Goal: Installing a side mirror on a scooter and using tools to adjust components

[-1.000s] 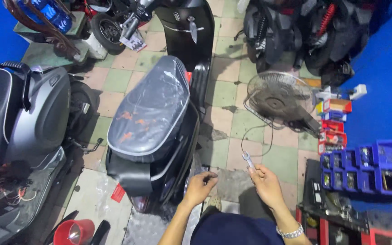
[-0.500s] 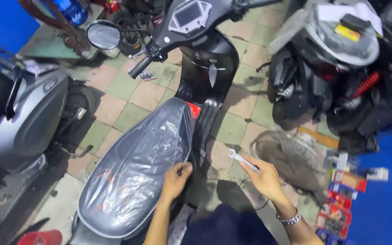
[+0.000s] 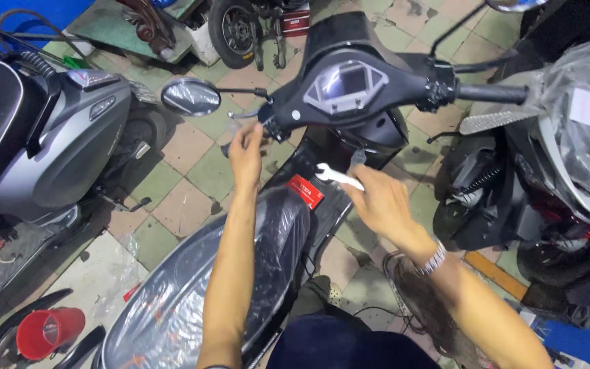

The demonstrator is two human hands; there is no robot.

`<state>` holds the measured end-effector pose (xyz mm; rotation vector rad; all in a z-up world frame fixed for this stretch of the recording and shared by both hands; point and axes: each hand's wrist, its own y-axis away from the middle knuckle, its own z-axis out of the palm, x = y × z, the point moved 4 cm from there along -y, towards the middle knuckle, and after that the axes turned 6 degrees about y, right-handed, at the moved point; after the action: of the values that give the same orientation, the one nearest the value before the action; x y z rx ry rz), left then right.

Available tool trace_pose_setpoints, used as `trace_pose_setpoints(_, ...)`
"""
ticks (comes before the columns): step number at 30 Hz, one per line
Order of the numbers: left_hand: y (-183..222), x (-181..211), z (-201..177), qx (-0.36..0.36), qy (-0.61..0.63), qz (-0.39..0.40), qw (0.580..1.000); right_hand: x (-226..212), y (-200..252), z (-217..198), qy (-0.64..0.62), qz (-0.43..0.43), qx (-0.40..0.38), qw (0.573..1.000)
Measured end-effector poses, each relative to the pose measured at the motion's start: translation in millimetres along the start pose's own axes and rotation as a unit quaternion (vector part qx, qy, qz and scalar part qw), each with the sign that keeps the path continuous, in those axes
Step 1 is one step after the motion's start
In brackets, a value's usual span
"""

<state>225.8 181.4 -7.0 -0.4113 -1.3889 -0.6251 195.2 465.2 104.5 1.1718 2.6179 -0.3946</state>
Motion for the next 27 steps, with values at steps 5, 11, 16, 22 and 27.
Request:
trace_pose_setpoints(5, -100.8, -12.4, 20.6, -0.001, 0.120, -0.023, 0.992, -22.9, -123.3, 54.7, 0.049, -0.053, 0.044, 0.996)
trace_pose_setpoints(11, -134.7, -30.8, 9.9, -0.052, 0.125, 0.053, 0.989, -44.2, -183.8, 100.4, 0.025, -0.002, -0.044, 0.999)
trace_pose_setpoints(16, -134.4, -34.7, 7.9, -0.065, 0.145, 0.046, 0.986, -49.8, -190.3, 111.8, 0.032, 0.037, -0.092, 0.995)
trace_pose_setpoints(22, -130.1, -19.6, 5.0, -0.095, 0.129, 0.058, 0.985, -58.5, -194.0, 117.1, 0.051, 0.069, -0.100, 0.991)
trace_pose_setpoints(27, -145.4, -30.9, 6.2, -0.123, 0.052, 0.126, 0.983, -44.2, -199.5, 134.9, -0.031, 0.135, -0.111, 0.984)
